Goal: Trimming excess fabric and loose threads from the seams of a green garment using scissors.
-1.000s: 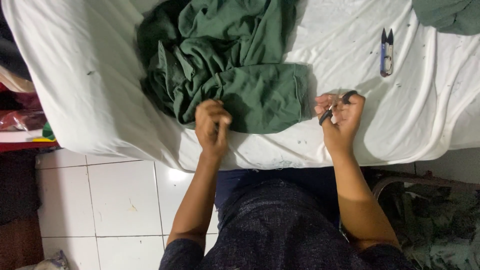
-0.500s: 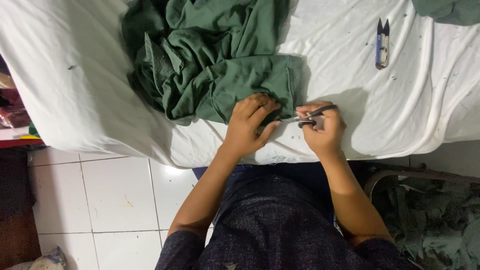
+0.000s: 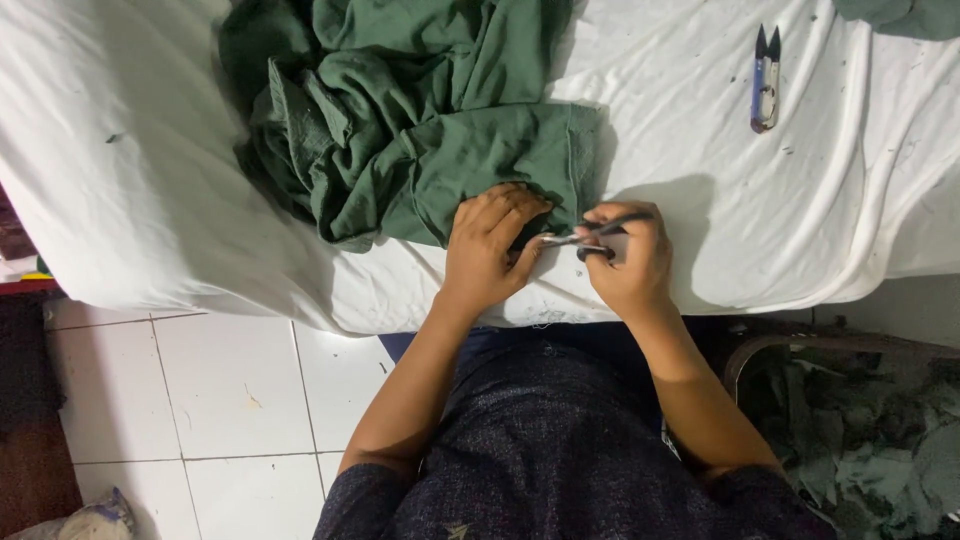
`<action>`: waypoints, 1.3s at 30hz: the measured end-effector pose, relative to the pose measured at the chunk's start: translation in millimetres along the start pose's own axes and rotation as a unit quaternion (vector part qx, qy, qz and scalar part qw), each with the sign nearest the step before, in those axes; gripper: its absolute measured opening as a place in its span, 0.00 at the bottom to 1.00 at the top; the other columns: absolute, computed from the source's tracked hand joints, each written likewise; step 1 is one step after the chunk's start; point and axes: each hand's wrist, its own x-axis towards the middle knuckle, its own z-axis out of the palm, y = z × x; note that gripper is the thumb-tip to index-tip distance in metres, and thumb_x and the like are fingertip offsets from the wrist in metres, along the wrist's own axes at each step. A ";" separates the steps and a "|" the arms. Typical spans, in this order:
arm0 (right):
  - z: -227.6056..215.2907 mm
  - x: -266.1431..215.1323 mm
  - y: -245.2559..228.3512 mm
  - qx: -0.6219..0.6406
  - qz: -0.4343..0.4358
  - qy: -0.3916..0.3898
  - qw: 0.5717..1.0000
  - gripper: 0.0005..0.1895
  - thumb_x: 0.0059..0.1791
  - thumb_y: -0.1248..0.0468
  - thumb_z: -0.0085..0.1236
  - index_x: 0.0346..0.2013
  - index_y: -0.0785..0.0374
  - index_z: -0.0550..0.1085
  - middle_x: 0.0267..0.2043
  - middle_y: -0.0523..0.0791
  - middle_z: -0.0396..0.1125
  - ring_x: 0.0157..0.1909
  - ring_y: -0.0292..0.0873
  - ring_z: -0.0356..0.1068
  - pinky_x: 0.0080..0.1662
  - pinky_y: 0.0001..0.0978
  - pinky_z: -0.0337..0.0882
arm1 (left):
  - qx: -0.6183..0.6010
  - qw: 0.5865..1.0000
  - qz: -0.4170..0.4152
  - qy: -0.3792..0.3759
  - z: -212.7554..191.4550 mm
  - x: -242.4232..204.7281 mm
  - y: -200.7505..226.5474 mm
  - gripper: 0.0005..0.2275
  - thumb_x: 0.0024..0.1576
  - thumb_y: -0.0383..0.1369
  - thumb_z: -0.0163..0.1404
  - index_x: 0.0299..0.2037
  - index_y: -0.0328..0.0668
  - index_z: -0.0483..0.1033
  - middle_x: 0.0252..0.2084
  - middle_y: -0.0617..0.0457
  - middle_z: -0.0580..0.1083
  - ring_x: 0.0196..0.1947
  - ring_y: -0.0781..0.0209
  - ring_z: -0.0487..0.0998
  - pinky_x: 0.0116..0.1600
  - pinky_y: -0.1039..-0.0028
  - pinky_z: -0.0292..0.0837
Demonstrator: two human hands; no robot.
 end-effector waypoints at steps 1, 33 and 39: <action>2.7 0.3 -0.6 -0.020 0.003 -0.006 1.000 0.12 0.47 0.72 0.68 0.40 0.66 0.72 0.39 0.46 0.74 0.39 0.48 0.73 0.42 0.36 0.73 | -0.002 1.000 -0.004 0.001 2.1 -2.6 -1.4 0.13 0.56 0.35 0.60 0.49 0.42 0.80 0.44 0.48 0.78 0.53 0.44 0.78 0.55 0.60 0.69; -30.7 1.2 -30.0 0.220 0.304 -0.024 0.927 0.27 0.51 0.72 0.64 0.60 0.75 0.60 0.59 0.47 0.48 0.49 0.40 0.61 0.49 0.31 0.73 | -0.013 0.990 -0.062 0.127 35.1 -4.2 16.3 0.04 0.56 0.30 0.61 0.31 0.45 0.80 0.29 0.54 0.77 0.48 0.46 0.80 0.55 0.62 0.58; -49.9 6.0 -37.4 0.216 0.339 -0.095 0.911 0.35 0.48 0.72 0.67 0.64 0.77 0.58 0.61 0.51 0.49 0.51 0.46 0.65 0.43 0.29 0.74 | -0.086 0.984 -0.111 0.107 29.6 -12.6 9.3 0.04 0.62 0.32 0.54 0.35 0.46 0.77 0.34 0.55 0.78 0.53 0.50 0.79 0.58 0.64 0.57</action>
